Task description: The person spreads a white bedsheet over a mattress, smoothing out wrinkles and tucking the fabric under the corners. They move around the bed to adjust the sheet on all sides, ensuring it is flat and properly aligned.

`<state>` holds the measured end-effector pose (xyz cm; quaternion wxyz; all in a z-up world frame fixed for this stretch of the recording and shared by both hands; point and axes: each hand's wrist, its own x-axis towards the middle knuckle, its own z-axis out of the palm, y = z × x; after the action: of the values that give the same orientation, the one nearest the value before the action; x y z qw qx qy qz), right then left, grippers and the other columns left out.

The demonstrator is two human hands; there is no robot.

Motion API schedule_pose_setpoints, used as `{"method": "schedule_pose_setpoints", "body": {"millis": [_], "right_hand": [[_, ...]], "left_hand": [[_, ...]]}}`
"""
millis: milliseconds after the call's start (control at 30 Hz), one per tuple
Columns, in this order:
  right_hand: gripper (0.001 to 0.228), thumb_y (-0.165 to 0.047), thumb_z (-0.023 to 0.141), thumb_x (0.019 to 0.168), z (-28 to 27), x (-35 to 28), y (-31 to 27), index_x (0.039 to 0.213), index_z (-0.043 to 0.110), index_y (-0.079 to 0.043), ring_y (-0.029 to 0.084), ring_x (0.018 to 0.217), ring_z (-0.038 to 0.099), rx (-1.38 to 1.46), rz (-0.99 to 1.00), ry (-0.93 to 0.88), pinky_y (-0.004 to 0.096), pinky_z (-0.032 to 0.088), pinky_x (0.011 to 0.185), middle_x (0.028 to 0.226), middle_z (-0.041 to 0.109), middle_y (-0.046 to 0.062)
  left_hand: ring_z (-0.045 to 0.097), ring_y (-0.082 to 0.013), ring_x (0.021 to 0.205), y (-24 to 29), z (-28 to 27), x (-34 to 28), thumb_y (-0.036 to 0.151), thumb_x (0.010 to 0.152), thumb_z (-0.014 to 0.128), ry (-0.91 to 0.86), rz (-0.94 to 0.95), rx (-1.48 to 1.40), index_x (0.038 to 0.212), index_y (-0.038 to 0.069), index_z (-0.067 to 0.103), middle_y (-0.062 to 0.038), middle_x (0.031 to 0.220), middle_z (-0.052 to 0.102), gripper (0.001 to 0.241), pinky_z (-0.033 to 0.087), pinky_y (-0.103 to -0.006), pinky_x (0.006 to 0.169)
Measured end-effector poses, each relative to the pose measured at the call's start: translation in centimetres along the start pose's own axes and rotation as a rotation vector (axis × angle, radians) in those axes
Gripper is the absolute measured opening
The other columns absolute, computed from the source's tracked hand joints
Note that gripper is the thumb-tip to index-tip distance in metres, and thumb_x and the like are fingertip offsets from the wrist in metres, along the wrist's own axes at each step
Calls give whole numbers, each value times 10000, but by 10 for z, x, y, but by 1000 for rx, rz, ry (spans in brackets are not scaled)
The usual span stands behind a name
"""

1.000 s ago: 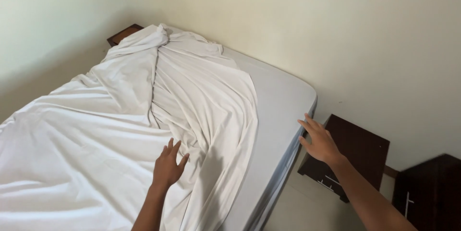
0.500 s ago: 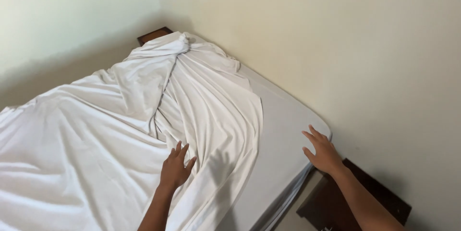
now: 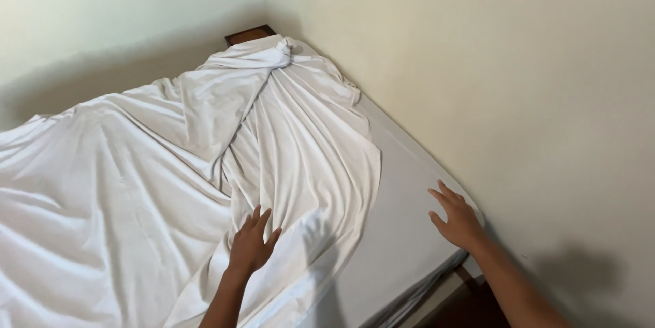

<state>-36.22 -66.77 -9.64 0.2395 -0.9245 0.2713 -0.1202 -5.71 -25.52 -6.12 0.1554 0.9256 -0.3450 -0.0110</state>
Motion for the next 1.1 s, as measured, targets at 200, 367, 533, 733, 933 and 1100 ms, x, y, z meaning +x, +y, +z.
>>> {"method": "schedule_pose_setpoints", "body": {"millis": [200,367,533,733,933,1100], "right_hand": [[589,-306,642,940,7,61,17,1500,477,-229,281,1493,354,-7,-60,-20,477,362,1183,1687,282,24],[576,-291,643,943,13,121,29,1490,485,-206,293,1494,353,-11,-103,-71,472,347,1192,1682,285,41],[578,-291,647,948,26,178,37,1495,478,-211,292,1510,333,-29,-63,-134,477,325,1202,1679,280,33],[587,-290,638,951,49,226,47,1507,462,-224,311,1509,314,-17,-71,-171,465,330,1199,1687,268,39],[588,-288,625,961,66,269,49,1518,443,-233,269,1522,307,-26,-81,-267,469,315,1207,1688,255,10],[595,-281,622,961,96,319,67,1522,430,-231,272,1521,307,-45,-114,-345,464,318,1213,1694,242,3]], "left_hand": [[344,-384,1487,5,25,38,478,960,623,-31,-73,34,1508,177,457,-111,1653,314,647,385,-507,1145],[354,-374,1496,-1,54,82,477,953,618,-23,-103,-5,1510,176,460,-101,1656,327,652,398,-503,1143],[347,-390,1488,-7,72,129,465,952,630,-76,-134,2,1515,171,452,-111,1650,319,660,394,-506,1137],[383,-397,1470,-1,91,168,451,959,616,-88,-159,-32,1516,169,461,-116,1657,327,643,410,-501,1135],[372,-409,1468,6,120,200,455,970,615,-121,-160,-17,1520,143,446,-143,1646,320,655,398,-508,1133],[395,-409,1464,13,156,229,463,962,618,-116,-183,-71,1509,140,461,-156,1639,341,654,404,-507,1136]]}}
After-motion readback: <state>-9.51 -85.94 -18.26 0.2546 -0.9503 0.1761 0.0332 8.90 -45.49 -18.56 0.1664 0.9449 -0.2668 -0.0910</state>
